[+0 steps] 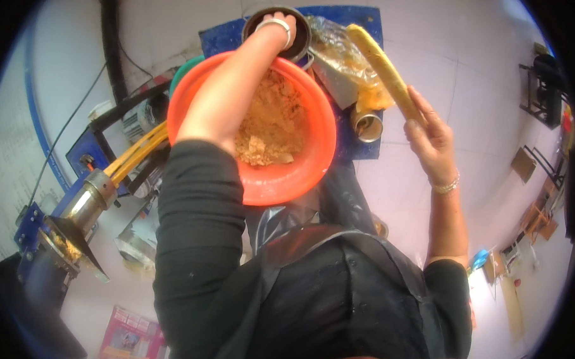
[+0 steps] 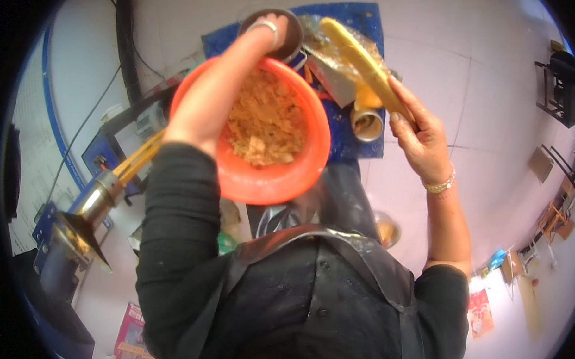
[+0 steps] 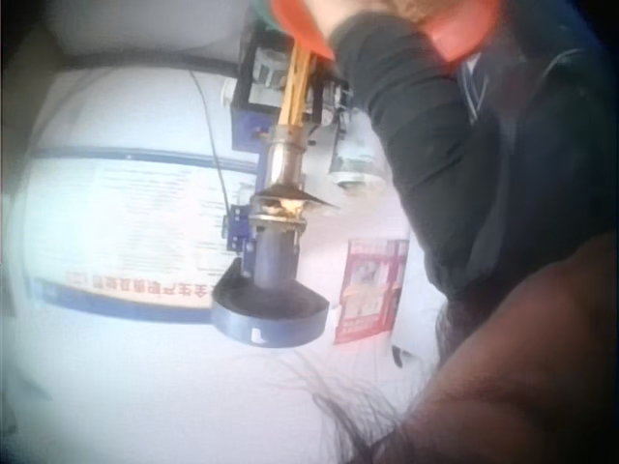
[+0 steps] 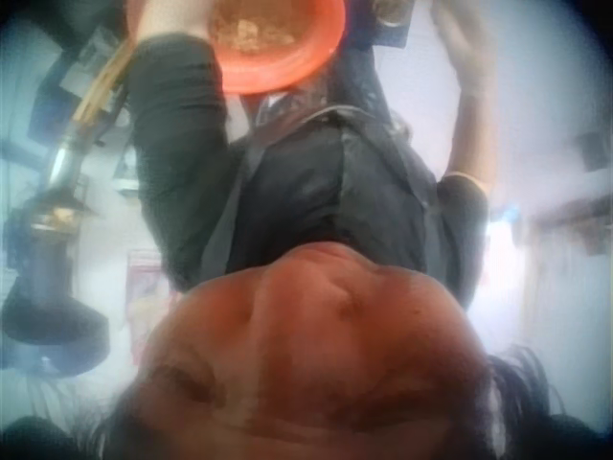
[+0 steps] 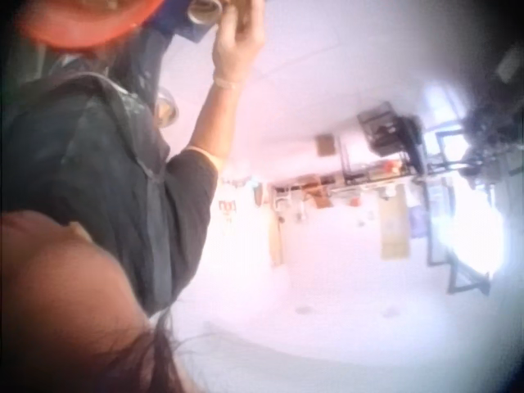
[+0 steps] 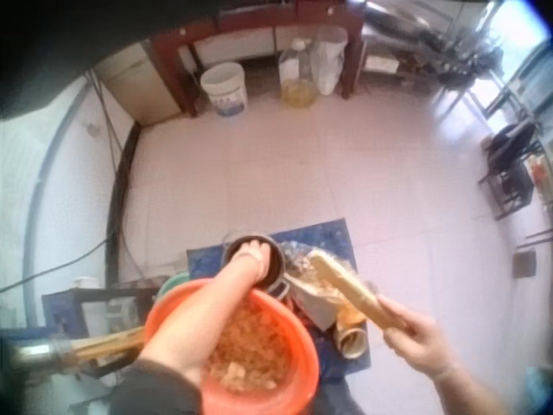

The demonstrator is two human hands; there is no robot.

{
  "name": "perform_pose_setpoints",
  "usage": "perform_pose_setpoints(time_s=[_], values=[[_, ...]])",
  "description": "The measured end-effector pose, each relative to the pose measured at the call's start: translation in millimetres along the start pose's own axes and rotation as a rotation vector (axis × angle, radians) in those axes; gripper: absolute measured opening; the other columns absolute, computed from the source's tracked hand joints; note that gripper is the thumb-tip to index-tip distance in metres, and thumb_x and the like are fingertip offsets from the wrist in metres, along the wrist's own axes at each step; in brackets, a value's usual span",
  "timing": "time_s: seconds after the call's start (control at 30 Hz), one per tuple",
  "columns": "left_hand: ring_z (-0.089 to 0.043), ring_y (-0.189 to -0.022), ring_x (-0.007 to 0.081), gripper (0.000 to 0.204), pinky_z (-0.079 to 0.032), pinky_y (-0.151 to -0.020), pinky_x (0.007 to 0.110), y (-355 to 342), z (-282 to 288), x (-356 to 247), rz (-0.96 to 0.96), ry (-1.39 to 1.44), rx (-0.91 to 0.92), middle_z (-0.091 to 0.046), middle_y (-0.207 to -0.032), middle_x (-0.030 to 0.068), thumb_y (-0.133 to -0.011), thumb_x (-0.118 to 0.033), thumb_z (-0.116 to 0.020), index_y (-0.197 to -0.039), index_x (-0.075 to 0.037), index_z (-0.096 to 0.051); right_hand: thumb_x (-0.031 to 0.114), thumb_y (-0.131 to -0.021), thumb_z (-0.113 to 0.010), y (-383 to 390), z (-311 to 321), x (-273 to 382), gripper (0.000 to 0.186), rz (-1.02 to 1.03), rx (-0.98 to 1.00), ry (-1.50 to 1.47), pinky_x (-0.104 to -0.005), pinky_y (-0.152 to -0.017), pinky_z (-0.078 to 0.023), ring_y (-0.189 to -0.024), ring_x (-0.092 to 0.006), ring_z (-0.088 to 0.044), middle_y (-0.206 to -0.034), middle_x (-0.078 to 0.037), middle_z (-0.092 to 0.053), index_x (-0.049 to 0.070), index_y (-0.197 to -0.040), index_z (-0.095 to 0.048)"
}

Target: The person operates a food extruder, feeding a dough-like mixture into the machine with a wooden stick and collecting the extruded strands into an orange bowl. They repeatedly scoop the mixture, guide it into the hopper, and manage the output strands with their hands and the stick.

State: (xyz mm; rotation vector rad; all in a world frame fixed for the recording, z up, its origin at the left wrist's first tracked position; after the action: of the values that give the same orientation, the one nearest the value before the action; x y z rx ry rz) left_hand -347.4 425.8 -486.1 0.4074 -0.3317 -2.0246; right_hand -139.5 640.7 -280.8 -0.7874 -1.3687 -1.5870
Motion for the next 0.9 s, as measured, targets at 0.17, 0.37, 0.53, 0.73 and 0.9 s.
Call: perform_pose_setpoints(time_s=[0.17, 0.37, 0.53, 0.73, 0.9], values=[[-0.065, -0.092, 0.0351, 0.014, -0.053, -0.084, 0.044, -24, -14, -10, -0.019, 0.006, 0.019, -0.066, -0.102, 0.0208, -0.094, -0.009, -0.049, -0.101, -0.001, -0.059, 0.004, -0.092, -0.059, 8, 10, -21, 0.053, -0.017, -0.012, 0.032, -0.0144, -0.055, -0.037, -0.064, -0.0013, -0.043, -0.089, 0.004, -0.056, 0.007, -0.143, -0.048], [-0.065, -0.085, 0.0335, 0.017, -0.053, -0.079, 0.043, 12, 35, -13, -0.101, 0.237, 0.001, -0.066, -0.094, 0.0211, -0.096, -0.013, -0.047, -0.095, -0.002, -0.060, 0.005, -0.093, -0.059, 5, 4, -1, 0.051, 0.044, 0.016, 0.009, -0.0154, -0.057, -0.039, -0.065, -0.0021, -0.045, -0.087, 0.003, -0.057, 0.008, -0.143, -0.049], [-0.065, -0.089, 0.0346, 0.032, -0.053, -0.084, 0.044, 177, 4, -14, -0.252, 0.203, 0.394, -0.067, -0.094, 0.0198, -0.102, -0.025, -0.041, -0.102, -0.002, -0.063, 0.009, -0.094, -0.059, 3, -8, 24, 0.049, 0.107, 0.046, 0.048, -0.0149, -0.056, -0.044, -0.066, -0.0039, -0.050, -0.097, -0.003, -0.063, 0.007, -0.142, -0.050], [-0.054, -0.115, 0.0455, 0.059, -0.045, -0.100, 0.047, 338, -189, 49, 0.631, 0.405, 0.359, -0.050, -0.127, 0.0320, -0.082, -0.029, -0.070, -0.130, -0.002, -0.049, 0.005, -0.093, -0.058, -20, -44, 37, 0.049, 0.087, 0.136, 0.065, -0.0181, -0.062, -0.046, -0.070, -0.0051, -0.051, -0.105, -0.001, -0.064, 0.009, -0.141, -0.051], [-0.052, -0.118, 0.0467, 0.071, -0.044, -0.102, 0.046, 338, -199, 62, 0.940, 0.562, 0.150, -0.045, -0.134, 0.0335, -0.076, -0.026, -0.077, -0.137, -0.011, -0.046, 0.000, -0.093, -0.055, -39, -78, 43, 0.048, 0.182, 0.228, 0.208, -0.0238, -0.082, -0.048, -0.088, -0.0088, -0.057, -0.118, -0.002, -0.064, 0.007, -0.140, -0.051]])
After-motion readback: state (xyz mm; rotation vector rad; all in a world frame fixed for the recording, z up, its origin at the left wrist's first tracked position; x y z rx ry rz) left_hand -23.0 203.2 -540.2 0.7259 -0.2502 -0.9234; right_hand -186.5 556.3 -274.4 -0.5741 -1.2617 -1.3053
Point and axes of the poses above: each hand's wrist, its own y-axis away from the middle knuckle, its own z-axis out of the back of the hand, x = y × z, the point moved 10 cm from there along -y, towards the middle knuckle
